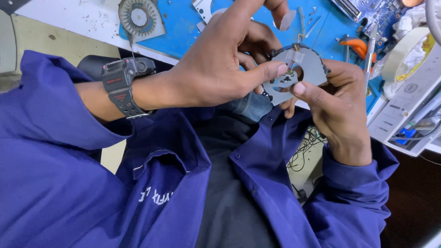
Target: Repairing a small electronic fan by applying adhesive tape and routing wires
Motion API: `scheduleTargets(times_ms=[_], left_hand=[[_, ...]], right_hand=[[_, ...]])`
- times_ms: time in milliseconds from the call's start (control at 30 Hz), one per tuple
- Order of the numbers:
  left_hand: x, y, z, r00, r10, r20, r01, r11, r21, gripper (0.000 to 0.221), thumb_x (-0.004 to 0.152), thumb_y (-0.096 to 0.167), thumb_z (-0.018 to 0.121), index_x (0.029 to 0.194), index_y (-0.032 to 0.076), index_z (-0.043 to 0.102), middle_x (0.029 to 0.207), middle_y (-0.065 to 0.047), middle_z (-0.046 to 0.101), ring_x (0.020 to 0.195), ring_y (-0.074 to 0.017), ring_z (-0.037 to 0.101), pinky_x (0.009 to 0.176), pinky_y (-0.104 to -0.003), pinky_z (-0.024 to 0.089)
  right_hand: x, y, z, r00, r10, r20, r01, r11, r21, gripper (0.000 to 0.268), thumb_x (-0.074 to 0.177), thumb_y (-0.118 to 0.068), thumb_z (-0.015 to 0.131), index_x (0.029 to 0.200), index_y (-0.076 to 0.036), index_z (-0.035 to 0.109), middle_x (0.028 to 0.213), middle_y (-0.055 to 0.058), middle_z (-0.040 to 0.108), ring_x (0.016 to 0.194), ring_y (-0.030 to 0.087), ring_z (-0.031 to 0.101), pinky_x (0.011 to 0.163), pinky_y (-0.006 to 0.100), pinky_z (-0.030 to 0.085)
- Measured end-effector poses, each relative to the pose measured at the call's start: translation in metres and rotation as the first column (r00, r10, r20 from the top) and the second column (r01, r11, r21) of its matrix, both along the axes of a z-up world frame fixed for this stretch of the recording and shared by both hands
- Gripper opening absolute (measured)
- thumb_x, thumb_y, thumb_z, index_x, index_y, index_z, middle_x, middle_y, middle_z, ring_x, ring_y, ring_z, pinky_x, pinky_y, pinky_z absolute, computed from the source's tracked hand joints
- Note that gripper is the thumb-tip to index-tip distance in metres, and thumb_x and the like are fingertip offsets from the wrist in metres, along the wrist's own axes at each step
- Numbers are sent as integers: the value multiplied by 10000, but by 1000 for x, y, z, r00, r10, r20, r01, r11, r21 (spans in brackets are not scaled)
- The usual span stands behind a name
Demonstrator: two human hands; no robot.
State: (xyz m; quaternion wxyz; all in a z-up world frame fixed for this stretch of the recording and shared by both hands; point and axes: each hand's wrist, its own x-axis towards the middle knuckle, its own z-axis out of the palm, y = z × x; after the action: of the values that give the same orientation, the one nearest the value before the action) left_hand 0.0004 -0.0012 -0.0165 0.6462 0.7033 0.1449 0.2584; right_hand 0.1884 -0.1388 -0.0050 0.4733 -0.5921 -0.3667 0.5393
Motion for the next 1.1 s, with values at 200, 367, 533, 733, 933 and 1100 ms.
scheduleTargets(times_ms=[200, 367, 533, 733, 933, 1100], left_hand=[[1, -1, -3, 1000, 1, -1, -2, 993, -117, 469, 1003, 37, 767, 1180, 162, 352, 905, -74, 683, 650, -116, 690, 531, -170, 564], [2, -3, -8, 998, 50, -43, -52, 998, -34, 543, 943, 53, 826, 1177, 179, 352, 866, -30, 686, 729, -83, 659, 592, -189, 530], [2, -4, -17, 999, 40, 16, -39, 998, -43, 517, 960, 18, 811, 1180, 148, 362, 900, -81, 691, 778, -127, 695, 639, -201, 605], [2, -8, -14, 999, 29, 37, -24, 992, -122, 553, 936, -41, 809, 1173, 149, 347, 902, -90, 681, 813, -146, 727, 659, -221, 627], [-1, -4, 7, 998, -22, 61, 33, 984, -176, 559, 926, -67, 801, 1146, 168, 344, 927, -83, 725, 828, -129, 735, 682, -207, 607], [-3, 0, 21, 1000, -18, 10, 20, 983, -185, 491, 880, -50, 751, 1144, 155, 391, 1070, -83, 743, 985, -150, 807, 674, -159, 592]], right_hand=[[3, -2, -5, 997, -48, -64, 47, 999, -27, 262, 907, -155, 728, 972, 71, 611, 807, 185, 654, 589, 249, 664, 509, 311, 579], [0, -1, -7, 997, -70, -29, 70, 998, -6, 252, 913, -145, 723, 964, 74, 607, 870, 180, 659, 574, 243, 641, 507, 313, 569], [-1, -2, -6, 998, -65, -19, 65, 998, -13, 254, 926, -135, 718, 992, 84, 606, 861, 189, 660, 586, 225, 639, 487, 291, 577], [-2, -5, -5, 997, -74, 9, 74, 997, 0, 248, 911, -131, 728, 972, 68, 591, 922, 191, 661, 565, 237, 645, 448, 280, 557], [-5, -5, 12, 940, 13, 342, -88, 975, 205, 246, 993, -135, 662, 981, 105, 611, 781, 182, 636, 647, 243, 600, 628, 328, 514], [4, -16, 8, 674, -117, 729, -347, 822, 452, 150, 1043, -5, 634, 1036, 143, 654, 1026, 291, 717, 897, 411, 708, 830, 455, 564]])
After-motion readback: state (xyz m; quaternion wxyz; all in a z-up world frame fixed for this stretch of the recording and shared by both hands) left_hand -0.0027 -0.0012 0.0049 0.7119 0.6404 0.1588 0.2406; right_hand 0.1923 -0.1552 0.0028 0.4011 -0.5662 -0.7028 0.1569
